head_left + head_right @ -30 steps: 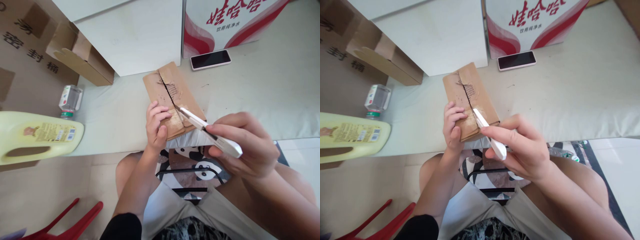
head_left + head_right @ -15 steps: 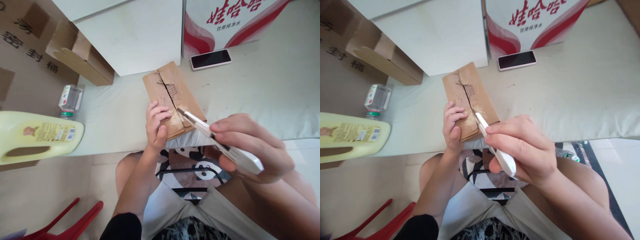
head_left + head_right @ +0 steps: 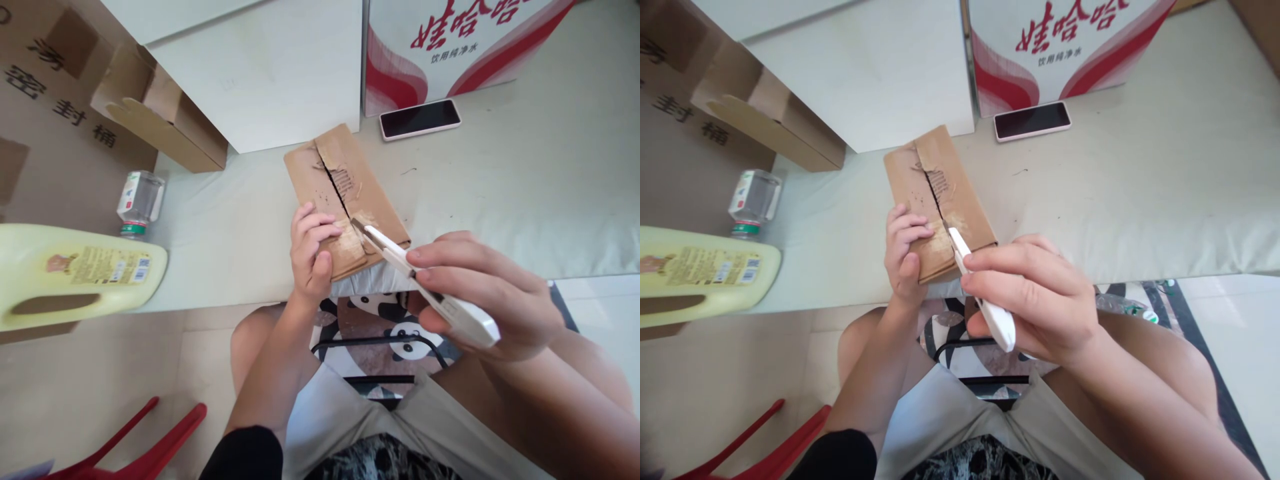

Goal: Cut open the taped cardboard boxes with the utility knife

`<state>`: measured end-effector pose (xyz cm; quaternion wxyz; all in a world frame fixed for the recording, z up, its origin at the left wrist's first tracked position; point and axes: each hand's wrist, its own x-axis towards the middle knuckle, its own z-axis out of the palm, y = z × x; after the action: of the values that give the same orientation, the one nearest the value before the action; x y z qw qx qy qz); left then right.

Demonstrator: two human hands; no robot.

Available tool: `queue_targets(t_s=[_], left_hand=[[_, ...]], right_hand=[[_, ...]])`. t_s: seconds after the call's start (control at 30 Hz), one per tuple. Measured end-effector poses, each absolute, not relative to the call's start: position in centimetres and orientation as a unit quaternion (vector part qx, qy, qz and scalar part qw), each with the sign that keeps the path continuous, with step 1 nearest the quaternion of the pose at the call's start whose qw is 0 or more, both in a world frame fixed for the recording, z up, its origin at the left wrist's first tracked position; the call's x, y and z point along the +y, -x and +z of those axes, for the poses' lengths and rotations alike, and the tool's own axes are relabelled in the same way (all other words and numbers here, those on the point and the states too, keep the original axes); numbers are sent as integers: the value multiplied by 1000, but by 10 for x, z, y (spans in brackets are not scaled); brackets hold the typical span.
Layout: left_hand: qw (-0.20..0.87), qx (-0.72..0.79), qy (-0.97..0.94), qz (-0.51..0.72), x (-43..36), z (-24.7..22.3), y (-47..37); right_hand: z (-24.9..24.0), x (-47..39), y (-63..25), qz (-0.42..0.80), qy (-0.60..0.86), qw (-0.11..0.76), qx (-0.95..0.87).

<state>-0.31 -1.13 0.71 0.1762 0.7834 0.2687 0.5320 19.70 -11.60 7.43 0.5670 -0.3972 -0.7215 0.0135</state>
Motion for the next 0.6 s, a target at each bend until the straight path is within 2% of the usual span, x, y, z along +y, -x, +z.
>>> queue_targets(t_s=[0.27, 0.6], left_hand=[[176, 275, -784, 528, -11, 6, 3], [174, 281, -787, 522, -12, 6, 4]], right_hand=[[70, -113, -191, -5, 397, 566, -722], [63, -112, -189, 18, 466, 506, -725]])
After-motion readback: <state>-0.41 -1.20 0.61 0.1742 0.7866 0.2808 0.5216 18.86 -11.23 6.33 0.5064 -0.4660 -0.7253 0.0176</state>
